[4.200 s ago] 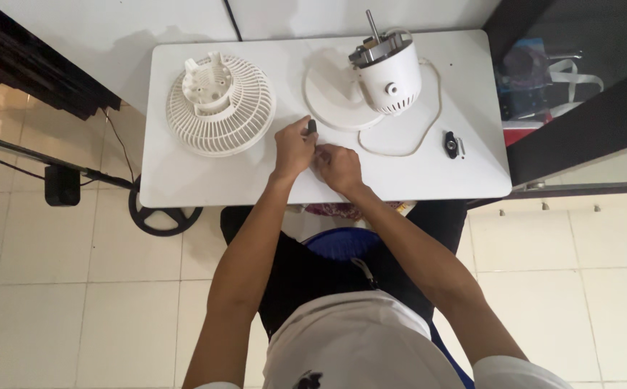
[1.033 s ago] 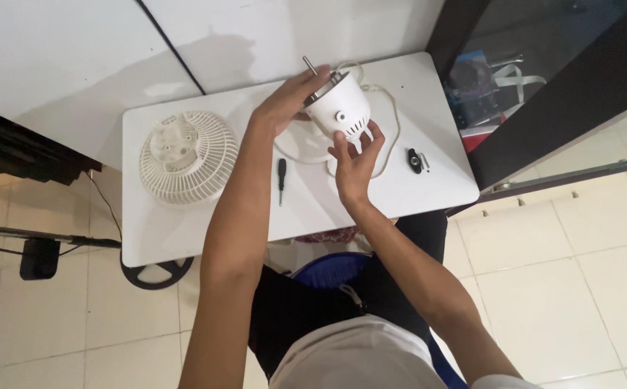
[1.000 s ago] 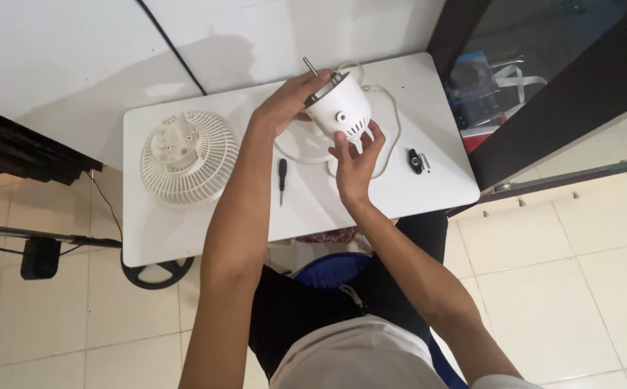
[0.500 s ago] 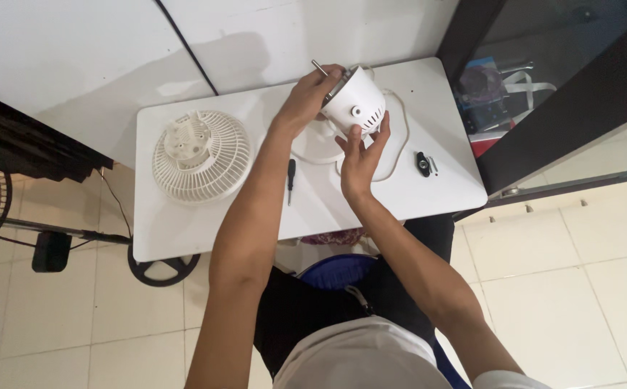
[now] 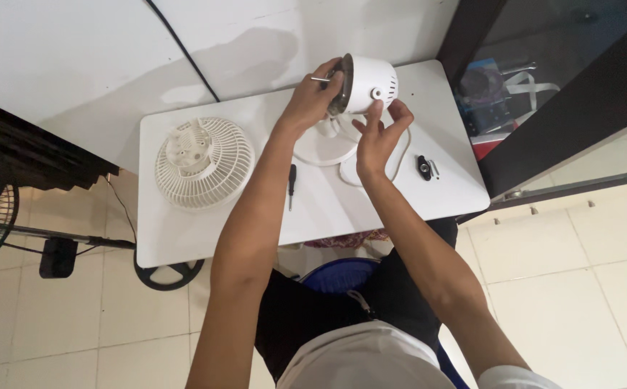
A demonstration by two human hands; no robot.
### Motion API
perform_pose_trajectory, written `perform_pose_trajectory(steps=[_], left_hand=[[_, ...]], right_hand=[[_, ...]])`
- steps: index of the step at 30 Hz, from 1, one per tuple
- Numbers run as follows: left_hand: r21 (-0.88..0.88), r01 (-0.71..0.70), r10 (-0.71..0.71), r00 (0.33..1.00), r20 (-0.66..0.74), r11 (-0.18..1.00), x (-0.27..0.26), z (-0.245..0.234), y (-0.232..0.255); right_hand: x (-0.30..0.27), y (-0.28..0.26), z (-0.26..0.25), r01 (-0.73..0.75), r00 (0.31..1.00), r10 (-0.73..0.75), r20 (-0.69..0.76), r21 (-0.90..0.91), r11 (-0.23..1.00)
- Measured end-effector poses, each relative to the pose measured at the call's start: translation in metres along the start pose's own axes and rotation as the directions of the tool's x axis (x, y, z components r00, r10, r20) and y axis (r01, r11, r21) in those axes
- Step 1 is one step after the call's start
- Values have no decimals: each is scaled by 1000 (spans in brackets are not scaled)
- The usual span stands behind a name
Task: The person disassembles a small white table fan by removing screws from the motor housing, detaches the motor assembly, and reattaches it using a screwdriver. The fan cage and base remain on the table during the process.
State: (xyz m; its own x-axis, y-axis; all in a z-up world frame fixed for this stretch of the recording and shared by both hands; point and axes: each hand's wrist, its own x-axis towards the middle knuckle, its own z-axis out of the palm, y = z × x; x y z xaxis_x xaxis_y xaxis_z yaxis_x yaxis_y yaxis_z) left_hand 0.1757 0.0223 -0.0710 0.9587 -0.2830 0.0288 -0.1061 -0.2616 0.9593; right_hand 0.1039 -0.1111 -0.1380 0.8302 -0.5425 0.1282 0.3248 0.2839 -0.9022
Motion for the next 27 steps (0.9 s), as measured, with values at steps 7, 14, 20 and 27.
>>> perform_pose_trajectory(steps=[7, 14, 20, 27], left_hand=[[44, -215, 210, 973, 100, 976, 13, -12, -25], [-15, -107, 108, 977, 183, 994, 21, -12, -29], [-112, -25, 57, 955, 290, 993, 24, -12, -32], [-68, -33, 51, 955, 292, 997, 22, -12, -25]], right_hand=[[-29, -9, 11, 299, 950, -310, 28, -353, 886], [-42, -8, 31, 172, 961, -261, -94, -539, 825], [-48, -19, 44, 8, 972, -111, -205, -448, 894], [-52, -47, 57, -304, 931, 237, -278, -228, 925]])
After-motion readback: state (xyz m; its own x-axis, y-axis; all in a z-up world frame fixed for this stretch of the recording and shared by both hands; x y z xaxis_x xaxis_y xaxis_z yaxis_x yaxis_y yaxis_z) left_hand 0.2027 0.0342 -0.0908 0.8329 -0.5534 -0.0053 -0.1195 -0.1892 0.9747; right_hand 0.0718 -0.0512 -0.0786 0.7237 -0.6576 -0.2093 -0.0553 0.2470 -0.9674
